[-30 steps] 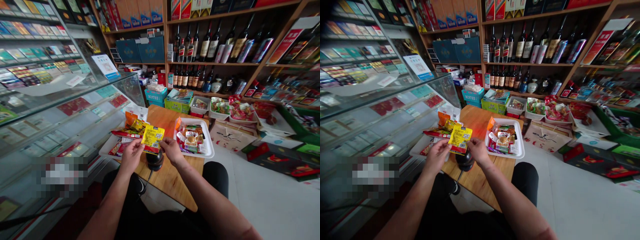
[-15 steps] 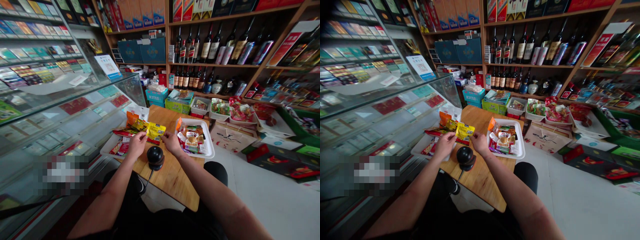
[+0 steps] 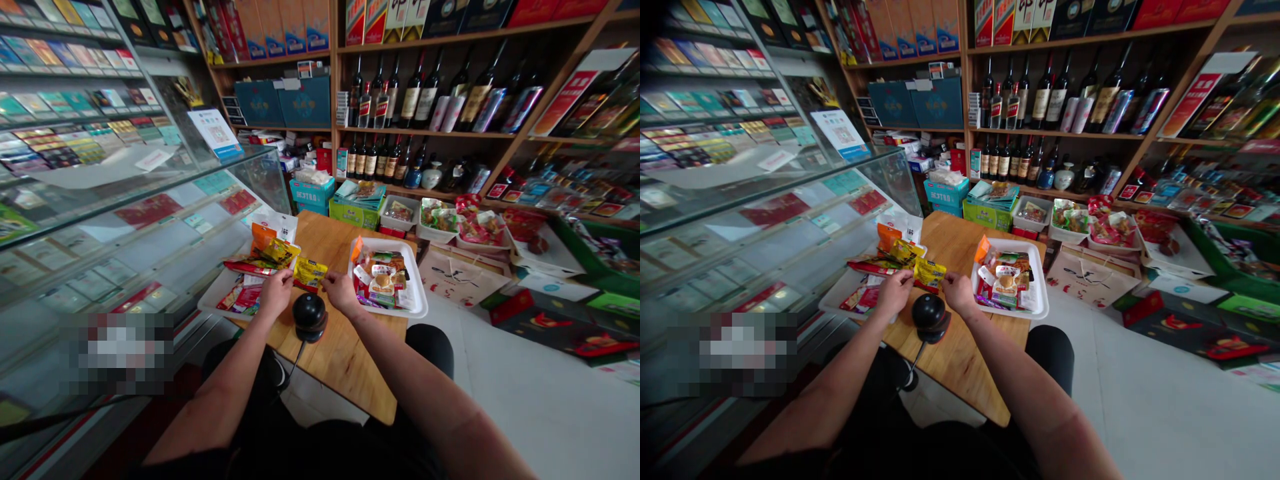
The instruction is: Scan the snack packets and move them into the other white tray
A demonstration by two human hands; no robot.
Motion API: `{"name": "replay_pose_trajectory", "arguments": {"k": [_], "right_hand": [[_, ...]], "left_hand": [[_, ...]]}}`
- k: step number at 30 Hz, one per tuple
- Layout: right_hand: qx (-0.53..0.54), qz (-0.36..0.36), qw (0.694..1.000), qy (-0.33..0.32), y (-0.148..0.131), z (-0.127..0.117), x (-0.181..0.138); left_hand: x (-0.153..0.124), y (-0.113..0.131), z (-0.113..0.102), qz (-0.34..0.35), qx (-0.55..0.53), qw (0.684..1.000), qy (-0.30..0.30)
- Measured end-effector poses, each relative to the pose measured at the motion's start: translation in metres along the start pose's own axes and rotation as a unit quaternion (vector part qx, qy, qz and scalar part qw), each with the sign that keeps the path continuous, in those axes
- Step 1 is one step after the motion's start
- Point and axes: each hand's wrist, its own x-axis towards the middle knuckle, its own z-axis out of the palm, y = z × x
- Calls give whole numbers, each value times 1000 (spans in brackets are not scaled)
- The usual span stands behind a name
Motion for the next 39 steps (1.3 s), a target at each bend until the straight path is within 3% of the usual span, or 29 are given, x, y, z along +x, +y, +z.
{"name": "replay_pose_trajectory", "arguments": {"k": [9, 22, 33, 39], "right_hand": [[-32, 2, 999, -7, 11, 9, -2], [-27, 13, 1000, 1, 18, 8, 4], [-16, 75, 996, -41, 30, 14, 16], [-24, 65, 997, -24, 32, 11, 18]], "left_hand": [[-4, -14, 9, -14, 12, 1000, -24], [-1, -10, 13, -34, 18, 998, -42], [2, -9, 16, -23, 45, 997, -60], [4, -7, 18, -22, 67, 997, -39]]}}
